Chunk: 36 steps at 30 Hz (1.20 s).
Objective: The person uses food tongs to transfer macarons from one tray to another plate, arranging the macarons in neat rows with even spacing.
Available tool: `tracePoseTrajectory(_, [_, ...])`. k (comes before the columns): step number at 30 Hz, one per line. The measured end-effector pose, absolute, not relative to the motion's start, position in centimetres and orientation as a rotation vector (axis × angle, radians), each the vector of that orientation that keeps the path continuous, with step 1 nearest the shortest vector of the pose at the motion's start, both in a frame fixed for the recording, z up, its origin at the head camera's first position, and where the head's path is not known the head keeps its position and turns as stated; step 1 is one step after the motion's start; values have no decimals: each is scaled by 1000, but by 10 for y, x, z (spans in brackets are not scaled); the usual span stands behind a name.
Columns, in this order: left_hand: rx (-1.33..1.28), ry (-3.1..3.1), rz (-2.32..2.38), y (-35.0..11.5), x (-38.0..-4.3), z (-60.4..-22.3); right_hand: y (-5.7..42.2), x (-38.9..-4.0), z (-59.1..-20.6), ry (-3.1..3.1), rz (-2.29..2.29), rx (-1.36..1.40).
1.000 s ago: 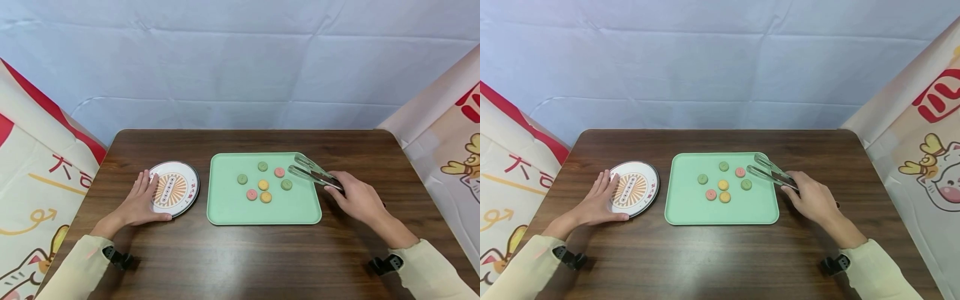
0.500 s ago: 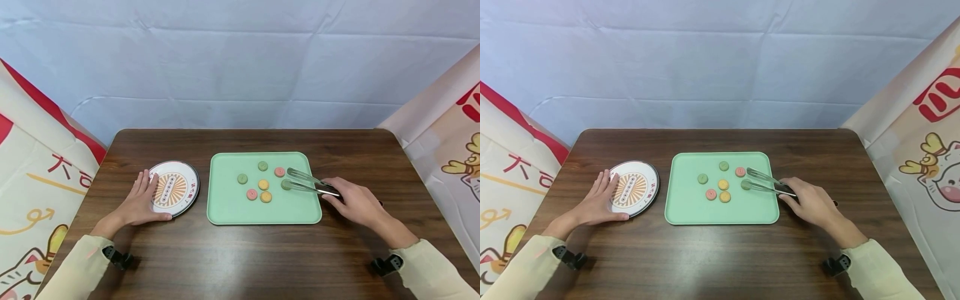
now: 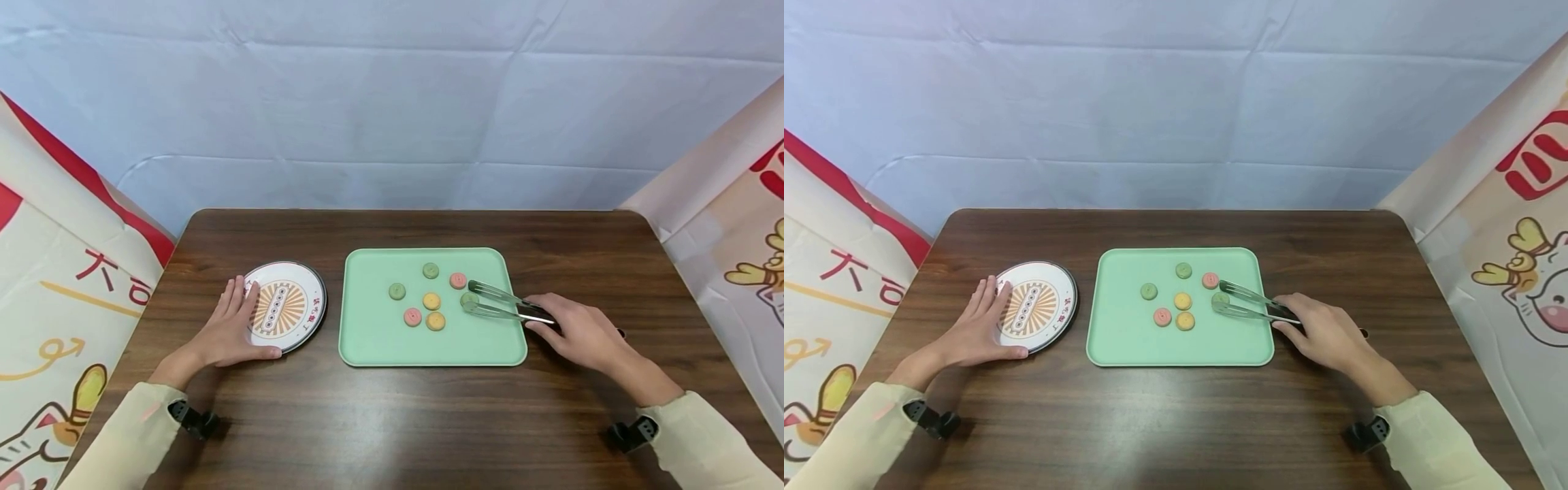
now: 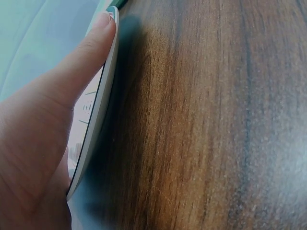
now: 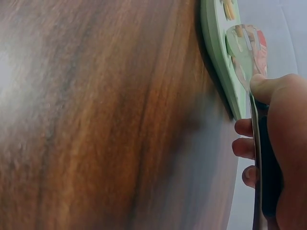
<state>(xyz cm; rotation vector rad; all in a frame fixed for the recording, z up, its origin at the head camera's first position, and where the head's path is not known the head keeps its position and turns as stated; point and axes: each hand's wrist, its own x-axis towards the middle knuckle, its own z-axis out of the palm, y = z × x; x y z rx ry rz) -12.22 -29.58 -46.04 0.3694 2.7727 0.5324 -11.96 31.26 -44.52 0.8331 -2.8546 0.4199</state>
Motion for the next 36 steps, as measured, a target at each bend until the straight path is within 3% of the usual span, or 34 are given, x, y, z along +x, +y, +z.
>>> tracePoseTrajectory(36, [346,2781,507,-295,-121,-460,301,-124,-448,-2864,456,846])
